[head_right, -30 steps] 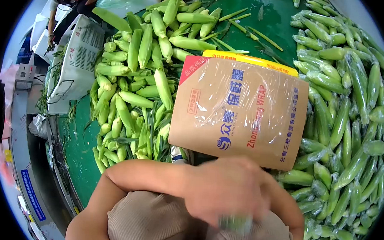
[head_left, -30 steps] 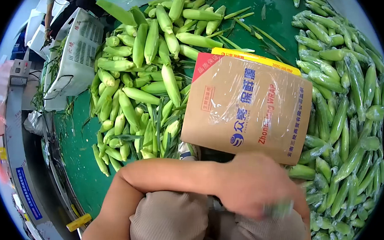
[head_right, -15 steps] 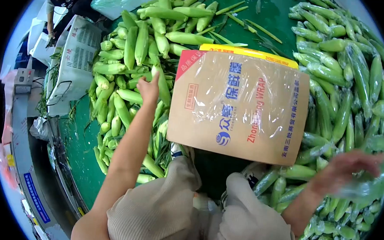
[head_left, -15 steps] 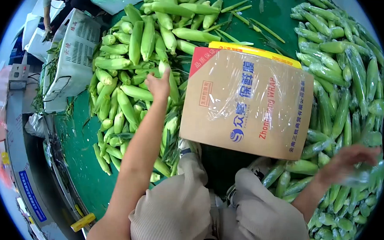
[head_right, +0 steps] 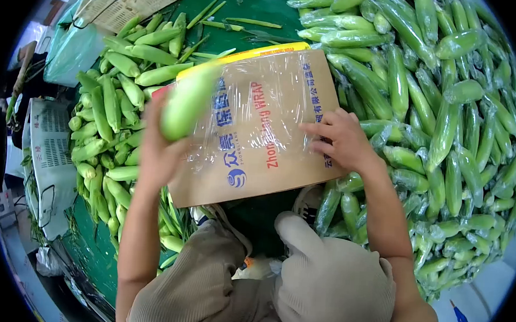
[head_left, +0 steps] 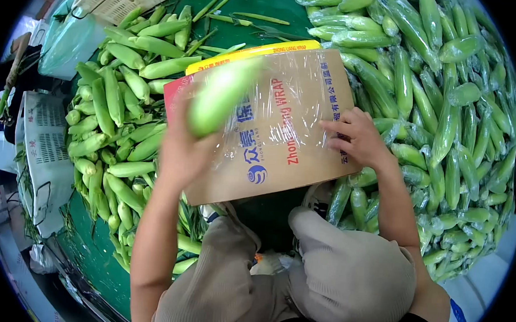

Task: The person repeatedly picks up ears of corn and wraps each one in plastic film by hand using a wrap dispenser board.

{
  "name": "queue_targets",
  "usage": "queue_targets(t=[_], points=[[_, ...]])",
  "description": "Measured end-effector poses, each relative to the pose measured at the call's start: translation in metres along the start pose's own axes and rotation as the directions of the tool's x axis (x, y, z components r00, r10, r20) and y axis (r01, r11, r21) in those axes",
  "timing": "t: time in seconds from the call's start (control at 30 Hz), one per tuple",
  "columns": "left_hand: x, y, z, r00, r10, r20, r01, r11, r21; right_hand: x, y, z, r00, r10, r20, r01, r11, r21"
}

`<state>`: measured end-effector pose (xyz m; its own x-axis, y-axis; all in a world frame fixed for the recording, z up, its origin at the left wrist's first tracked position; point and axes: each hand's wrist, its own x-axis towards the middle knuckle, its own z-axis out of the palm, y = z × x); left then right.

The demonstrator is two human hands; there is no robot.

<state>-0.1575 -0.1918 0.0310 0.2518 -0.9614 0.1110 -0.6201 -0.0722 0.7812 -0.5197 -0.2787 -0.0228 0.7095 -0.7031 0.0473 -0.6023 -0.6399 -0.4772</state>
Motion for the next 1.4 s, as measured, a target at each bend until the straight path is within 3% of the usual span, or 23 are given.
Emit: queue_targets(t=[0.03,0.1,0.13,0.17,0.23,0.37,0.43,0.47,0.5,0.57,0.6,0.7,0.87,0.97,1.0,1.03,1.1,1.17,1.2,1.27,1.3,1.33,1.4], points=[[0.007,0.011,0.014,0.986,0.033,0.166,-0.071,0.971,0.228,0.001,0.005,0.012,0.997,-0.048,-0.056,0.047,0.998,-0.032],[0.021,0.008,0.050,0.900,0.268,0.343,-0.395,0.834,0.386,0.005,0.013,0.026,0.976,-0.135,-0.170,0.117,0.987,-0.114],[0.022,0.005,0.057,0.905,0.274,0.325,-0.396,0.823,0.408,0.002,0.013,0.024,0.964,-0.141,-0.224,0.141,0.990,-0.017],[0.022,0.001,0.063,0.910,0.275,0.309,-0.391,0.815,0.428,-0.002,0.012,0.027,0.938,0.052,-0.342,0.028,0.974,0.224],[0.025,0.002,0.070,0.907,0.265,0.326,-0.395,0.803,0.447,-0.008,0.002,0.037,0.775,0.484,-0.406,-0.094,0.724,0.683],[0.035,0.009,0.062,0.871,0.241,0.428,-0.417,0.823,0.385,0.040,-0.029,0.030,0.882,0.206,-0.424,-0.053,0.937,0.345],[0.038,0.005,0.058,0.852,0.289,0.437,-0.443,0.843,0.305,0.066,-0.048,0.031,0.937,-0.044,-0.347,0.028,0.998,-0.052],[0.038,0.001,0.055,0.838,0.306,0.452,-0.456,0.848,0.271,0.075,-0.050,0.035,0.950,-0.092,-0.297,0.051,0.988,-0.143],[0.032,-0.010,0.049,0.897,0.308,0.317,-0.379,0.905,0.194,0.084,-0.052,0.040,0.959,-0.139,-0.246,0.082,0.969,-0.231],[0.007,-0.039,0.033,0.966,0.256,0.037,-0.256,0.967,-0.007,0.094,-0.034,0.046,0.981,-0.092,-0.173,0.055,0.977,-0.207],[-0.009,-0.051,0.018,0.945,0.326,0.011,-0.322,0.928,0.186,0.097,-0.029,0.045,0.972,-0.109,-0.206,0.083,0.988,-0.131],[-0.045,-0.061,-0.001,0.964,0.061,0.259,-0.194,0.827,0.528,0.094,-0.017,0.050,0.963,-0.122,-0.240,0.109,0.992,-0.070],[-0.035,-0.082,0.020,0.945,0.328,0.005,-0.273,0.777,0.567,0.087,-0.022,0.030,0.978,-0.144,-0.147,0.128,0.985,-0.116],[-0.055,-0.079,0.020,0.907,-0.030,-0.419,0.075,0.993,0.091,0.077,-0.023,0.020,0.984,-0.175,-0.040,0.170,0.980,-0.103],[-0.063,-0.075,0.019,0.889,0.088,-0.450,-0.079,0.996,0.039,0.072,-0.028,0.018,0.979,-0.201,0.033,0.202,0.978,-0.054],[-0.073,-0.070,0.028,0.884,0.033,-0.465,-0.138,0.971,-0.194,0.069,-0.035,0.015,0.968,-0.230,0.104,0.232,0.973,-0.002],[-0.085,-0.063,0.032,0.927,0.299,-0.228,-0.312,0.950,-0.022,0.067,-0.044,0.018,0.951,-0.267,0.156,0.257,0.963,0.079],[-0.077,-0.034,0.045,0.916,0.351,0.197,-0.395,0.876,0.278,0.068,-0.048,0.032,0.949,-0.286,0.130,0.268,0.953,0.139],[-0.074,-0.030,0.055,0.914,0.379,0.147,-0.406,0.855,0.321,0.072,-0.051,0.027,0.949,-0.311,0.050,0.308,0.950,0.054],[-0.033,-0.025,0.053,0.936,0.260,0.239,-0.337,0.861,0.381,0.089,-0.053,0.034,0.949,-0.261,-0.177,0.259,0.965,-0.036],[-0.003,-0.023,0.056,0.950,0.238,0.202,-0.310,0.797,0.518,0.096,-0.051,0.037,0.929,-0.228,-0.292,0.215,0.974,-0.076],[0.033,-0.025,0.055,0.946,0.265,0.187,-0.323,0.732,0.599,0.104,-0.048,0.036,0.948,-0.231,-0.220,0.213,0.972,-0.100],[0.092,-0.030,0.055,0.984,0.143,0.102,-0.171,0.655,0.736,0.128,-0.048,0.035,0.938,-0.299,-0.177,0.248,0.932,-0.264]])
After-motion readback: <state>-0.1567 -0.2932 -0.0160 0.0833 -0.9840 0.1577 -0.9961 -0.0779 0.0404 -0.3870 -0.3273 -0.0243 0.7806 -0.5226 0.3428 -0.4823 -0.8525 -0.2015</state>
